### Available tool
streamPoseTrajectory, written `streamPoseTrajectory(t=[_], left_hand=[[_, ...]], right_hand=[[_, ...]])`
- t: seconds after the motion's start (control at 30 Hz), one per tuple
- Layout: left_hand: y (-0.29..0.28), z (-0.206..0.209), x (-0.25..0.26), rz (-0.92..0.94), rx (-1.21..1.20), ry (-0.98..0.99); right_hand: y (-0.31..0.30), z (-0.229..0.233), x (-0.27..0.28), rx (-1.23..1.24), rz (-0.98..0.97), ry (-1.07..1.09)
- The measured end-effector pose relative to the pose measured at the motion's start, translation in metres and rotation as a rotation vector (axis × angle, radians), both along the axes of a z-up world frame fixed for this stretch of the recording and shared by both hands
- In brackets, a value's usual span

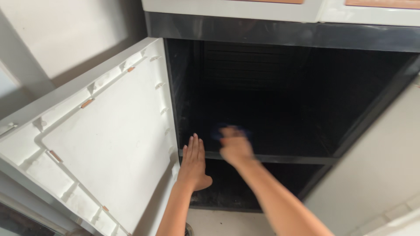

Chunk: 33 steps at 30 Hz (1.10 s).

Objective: The person retrieves a blue cloth from a bag and wipes the interior surfaces and door of a white cabinet. The person then places the cloth on the floor among several pairs of shoes.

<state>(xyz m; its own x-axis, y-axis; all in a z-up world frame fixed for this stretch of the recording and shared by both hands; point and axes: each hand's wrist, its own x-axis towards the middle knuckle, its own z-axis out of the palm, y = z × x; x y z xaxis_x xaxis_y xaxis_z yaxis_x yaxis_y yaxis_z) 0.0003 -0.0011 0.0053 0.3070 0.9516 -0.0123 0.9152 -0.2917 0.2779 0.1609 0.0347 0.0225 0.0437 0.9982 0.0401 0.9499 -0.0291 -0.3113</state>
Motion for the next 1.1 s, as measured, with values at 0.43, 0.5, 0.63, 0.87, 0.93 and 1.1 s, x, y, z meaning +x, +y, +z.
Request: streamPoseTrajectory(t=[0.43, 0.5, 0.63, 0.87, 0.93, 1.1], left_hand=[[-0.035, -0.003, -0.016, 0.01, 0.188, -0.096], [-0.037, -0.004, -0.02, 0.034, 0.213, -0.199], [-0.046, -0.01, -0.026, 0.052, 0.317, -0.289], [-0.054, -0.019, -0.033, 0.051, 0.438, -0.199], [-0.052, -0.024, -0.032, 0.047, 0.441, -0.154], [-0.05, -0.032, -0.034, 0.058, 0.349, -0.206]], right_hand=[[-0.068, 0.0, 0.188, 0.075, -0.314, 0.163], [-0.056, -0.005, 0.217, 0.151, -0.349, 0.079], [-0.019, -0.019, 0.191, 0.155, -0.303, -0.009], [0.029, -0.019, -0.027, 0.028, 0.165, -0.012], [0.025, -0.019, -0.06, 0.099, 0.254, 0.213], [-0.013, -0.011, -0.026, 0.118, 0.471, 0.235]])
